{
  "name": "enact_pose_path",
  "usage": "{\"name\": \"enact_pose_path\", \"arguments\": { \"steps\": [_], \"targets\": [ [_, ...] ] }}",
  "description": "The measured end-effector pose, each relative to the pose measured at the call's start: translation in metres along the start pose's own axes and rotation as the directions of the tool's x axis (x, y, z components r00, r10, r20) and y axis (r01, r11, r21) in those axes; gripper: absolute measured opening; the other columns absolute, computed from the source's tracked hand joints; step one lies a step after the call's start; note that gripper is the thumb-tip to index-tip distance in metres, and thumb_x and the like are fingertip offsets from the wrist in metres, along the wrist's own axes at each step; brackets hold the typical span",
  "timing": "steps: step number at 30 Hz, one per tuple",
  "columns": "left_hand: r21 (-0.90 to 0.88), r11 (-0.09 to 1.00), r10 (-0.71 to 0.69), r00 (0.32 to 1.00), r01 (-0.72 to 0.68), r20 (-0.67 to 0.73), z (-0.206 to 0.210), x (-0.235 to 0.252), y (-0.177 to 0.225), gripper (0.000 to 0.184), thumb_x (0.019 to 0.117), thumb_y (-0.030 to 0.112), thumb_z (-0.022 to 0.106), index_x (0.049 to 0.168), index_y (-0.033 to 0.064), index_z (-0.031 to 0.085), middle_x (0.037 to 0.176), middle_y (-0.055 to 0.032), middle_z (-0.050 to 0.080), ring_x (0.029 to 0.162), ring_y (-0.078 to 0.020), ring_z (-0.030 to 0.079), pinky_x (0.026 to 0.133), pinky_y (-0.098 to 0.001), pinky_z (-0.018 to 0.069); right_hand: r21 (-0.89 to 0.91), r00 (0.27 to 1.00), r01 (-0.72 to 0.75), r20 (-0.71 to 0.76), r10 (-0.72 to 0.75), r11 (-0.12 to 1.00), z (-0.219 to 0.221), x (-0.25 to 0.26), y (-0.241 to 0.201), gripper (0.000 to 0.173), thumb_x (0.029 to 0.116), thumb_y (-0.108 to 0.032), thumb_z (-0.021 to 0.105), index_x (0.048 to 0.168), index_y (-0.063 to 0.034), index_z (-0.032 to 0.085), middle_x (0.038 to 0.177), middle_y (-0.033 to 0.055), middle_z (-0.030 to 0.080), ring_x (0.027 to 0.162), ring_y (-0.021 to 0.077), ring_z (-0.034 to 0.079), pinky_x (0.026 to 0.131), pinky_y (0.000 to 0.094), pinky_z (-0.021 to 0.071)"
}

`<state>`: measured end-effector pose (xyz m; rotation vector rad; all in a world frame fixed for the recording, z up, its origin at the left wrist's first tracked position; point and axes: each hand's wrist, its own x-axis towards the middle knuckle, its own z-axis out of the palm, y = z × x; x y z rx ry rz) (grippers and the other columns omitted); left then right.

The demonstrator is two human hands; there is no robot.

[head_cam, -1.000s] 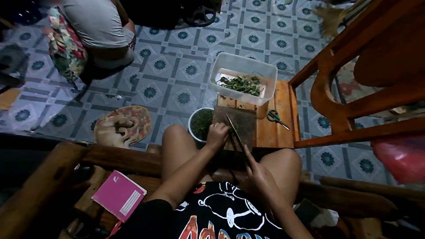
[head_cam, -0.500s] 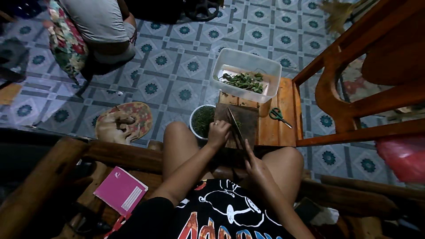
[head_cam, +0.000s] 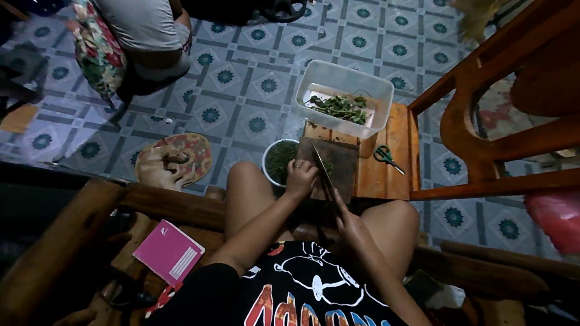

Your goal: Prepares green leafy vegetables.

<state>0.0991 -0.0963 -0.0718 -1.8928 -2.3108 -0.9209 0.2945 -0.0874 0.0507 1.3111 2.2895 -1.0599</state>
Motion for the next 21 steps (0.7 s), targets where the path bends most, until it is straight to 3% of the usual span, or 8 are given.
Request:
{"name": "enact_pose_path", "arguments": {
  "steps": [6, 9, 16, 21],
  "targets": [
    [-0.061, 0.996, -0.058, 0.998, 0.059, 0.018, -0.001, 0.002, -0.001, 0.014, 0.0952, 0.018, 0.067, 0.102, 0.0106, 0.077, 0.105, -0.0121, 0.073, 0.115, -0.0340, 0.065, 0.109, -0.0602, 0.0403, -0.144, 0.995, -0.077, 0.045, 0.084, 0.987, 0.002, -0.016, -0.009, 0.072, 0.1080, -0.012, 0.042, 0.166, -0.0314, 0.004, 0.118, 0.0221, 0.067, 0.103, 0.0398, 0.068, 0.090, 0.0543, 0.0542],
    [-0.058, 0.997, -0.045, 0.999, 0.045, -0.001, -0.001, 0.001, -0.002, 0.012, 0.0941, 0.018, 0.068, 0.099, 0.0104, 0.077, 0.104, -0.0116, 0.073, 0.113, -0.0332, 0.066, 0.108, -0.0594, 0.0415, -0.209, 0.991, -0.109, 0.051, 0.122, 0.972, 0.013, -0.002, -0.012, 0.074, 0.1077, -0.014, 0.044, 0.166, -0.0322, 0.002, 0.119, 0.0220, 0.067, 0.105, 0.0396, 0.068, 0.090, 0.0535, 0.0547],
    [-0.057, 0.998, -0.032, 0.999, 0.032, 0.000, -0.005, 0.001, -0.002, 0.017, 0.0951, 0.019, 0.067, 0.105, 0.0116, 0.078, 0.107, -0.0129, 0.073, 0.114, -0.0347, 0.066, 0.106, -0.0614, 0.0416, 0.006, 1.000, 0.004, 0.029, -0.004, 1.000, 0.002, 0.003, 0.000, 0.066, 0.1091, -0.014, 0.037, 0.166, -0.0238, 0.006, 0.125, 0.0246, 0.067, 0.112, 0.0409, 0.067, 0.099, 0.0562, 0.0497],
    [-0.068, 0.996, -0.055, 0.998, 0.055, -0.002, -0.004, 0.001, -0.001, 0.014, 0.0938, 0.018, 0.068, 0.101, 0.0102, 0.077, 0.105, -0.0131, 0.073, 0.113, -0.0340, 0.066, 0.107, -0.0601, 0.0416, -0.120, 1.000, -0.015, 0.025, 0.018, 0.993, -0.002, -0.017, -0.007, 0.069, 0.1082, -0.013, 0.040, 0.166, -0.0281, 0.005, 0.116, 0.0216, 0.069, 0.102, 0.0401, 0.069, 0.089, 0.0564, 0.0537]
  ]
}}
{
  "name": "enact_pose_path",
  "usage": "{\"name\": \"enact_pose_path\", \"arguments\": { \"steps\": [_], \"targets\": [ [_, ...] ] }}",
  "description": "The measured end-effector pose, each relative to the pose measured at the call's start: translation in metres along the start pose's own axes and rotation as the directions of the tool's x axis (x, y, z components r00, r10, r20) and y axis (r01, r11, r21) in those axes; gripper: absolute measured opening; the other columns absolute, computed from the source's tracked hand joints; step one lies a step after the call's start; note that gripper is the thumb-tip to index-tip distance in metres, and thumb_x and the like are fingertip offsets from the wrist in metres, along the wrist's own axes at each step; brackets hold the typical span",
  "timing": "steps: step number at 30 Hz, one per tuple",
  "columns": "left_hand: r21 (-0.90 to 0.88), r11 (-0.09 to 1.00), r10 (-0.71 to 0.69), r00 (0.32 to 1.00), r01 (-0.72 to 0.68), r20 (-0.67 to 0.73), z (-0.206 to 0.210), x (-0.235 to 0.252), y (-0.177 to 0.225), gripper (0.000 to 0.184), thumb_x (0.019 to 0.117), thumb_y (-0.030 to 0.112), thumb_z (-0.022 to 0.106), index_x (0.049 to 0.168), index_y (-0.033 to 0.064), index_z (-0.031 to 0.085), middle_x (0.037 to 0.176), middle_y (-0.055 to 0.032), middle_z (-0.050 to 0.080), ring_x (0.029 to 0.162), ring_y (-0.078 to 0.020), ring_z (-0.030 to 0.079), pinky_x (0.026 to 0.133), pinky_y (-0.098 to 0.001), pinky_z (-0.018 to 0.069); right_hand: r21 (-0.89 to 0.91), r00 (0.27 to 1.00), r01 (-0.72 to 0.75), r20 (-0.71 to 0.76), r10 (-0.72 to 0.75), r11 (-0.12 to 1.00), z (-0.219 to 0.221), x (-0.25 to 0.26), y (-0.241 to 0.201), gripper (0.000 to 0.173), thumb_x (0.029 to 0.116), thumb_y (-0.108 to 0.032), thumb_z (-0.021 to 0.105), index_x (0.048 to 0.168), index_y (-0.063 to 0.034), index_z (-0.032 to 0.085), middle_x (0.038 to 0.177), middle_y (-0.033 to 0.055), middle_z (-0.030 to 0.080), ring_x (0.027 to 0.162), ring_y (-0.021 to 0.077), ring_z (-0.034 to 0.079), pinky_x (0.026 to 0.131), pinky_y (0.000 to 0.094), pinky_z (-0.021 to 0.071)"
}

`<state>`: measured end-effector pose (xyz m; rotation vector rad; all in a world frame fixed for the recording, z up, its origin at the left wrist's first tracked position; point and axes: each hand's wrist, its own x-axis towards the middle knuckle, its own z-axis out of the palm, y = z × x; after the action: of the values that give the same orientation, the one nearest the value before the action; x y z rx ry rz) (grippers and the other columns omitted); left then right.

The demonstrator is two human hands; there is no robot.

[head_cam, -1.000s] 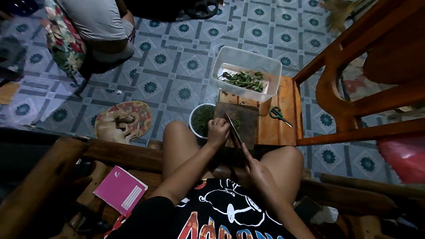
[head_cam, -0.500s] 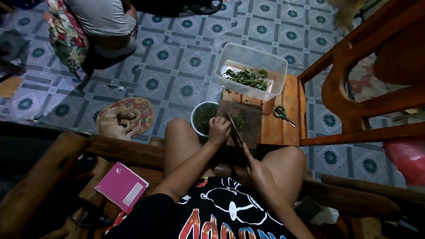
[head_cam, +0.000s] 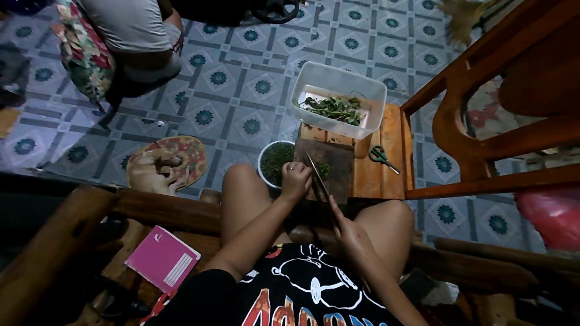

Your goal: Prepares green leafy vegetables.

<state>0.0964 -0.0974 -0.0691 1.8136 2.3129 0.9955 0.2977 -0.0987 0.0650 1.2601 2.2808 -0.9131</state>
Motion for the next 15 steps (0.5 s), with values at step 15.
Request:
{"name": "enact_pose_path", "arguments": {
  "steps": [15],
  "targets": [
    [-0.020, 1.000, -0.013, 0.999, 0.014, 0.044, -0.010, -0.003, -0.003, 0.016, 0.0934, 0.017, 0.070, 0.106, 0.0122, 0.079, 0.108, -0.0120, 0.073, 0.115, -0.0340, 0.065, 0.108, -0.0609, 0.0402, 0.089, 0.999, 0.036, -0.013, -0.035, 0.995, -0.002, 0.009, 0.003, 0.066, 0.1092, -0.014, 0.038, 0.166, -0.0250, 0.006, 0.117, 0.0231, 0.069, 0.104, 0.0398, 0.069, 0.094, 0.0561, 0.0519]
  ]
}}
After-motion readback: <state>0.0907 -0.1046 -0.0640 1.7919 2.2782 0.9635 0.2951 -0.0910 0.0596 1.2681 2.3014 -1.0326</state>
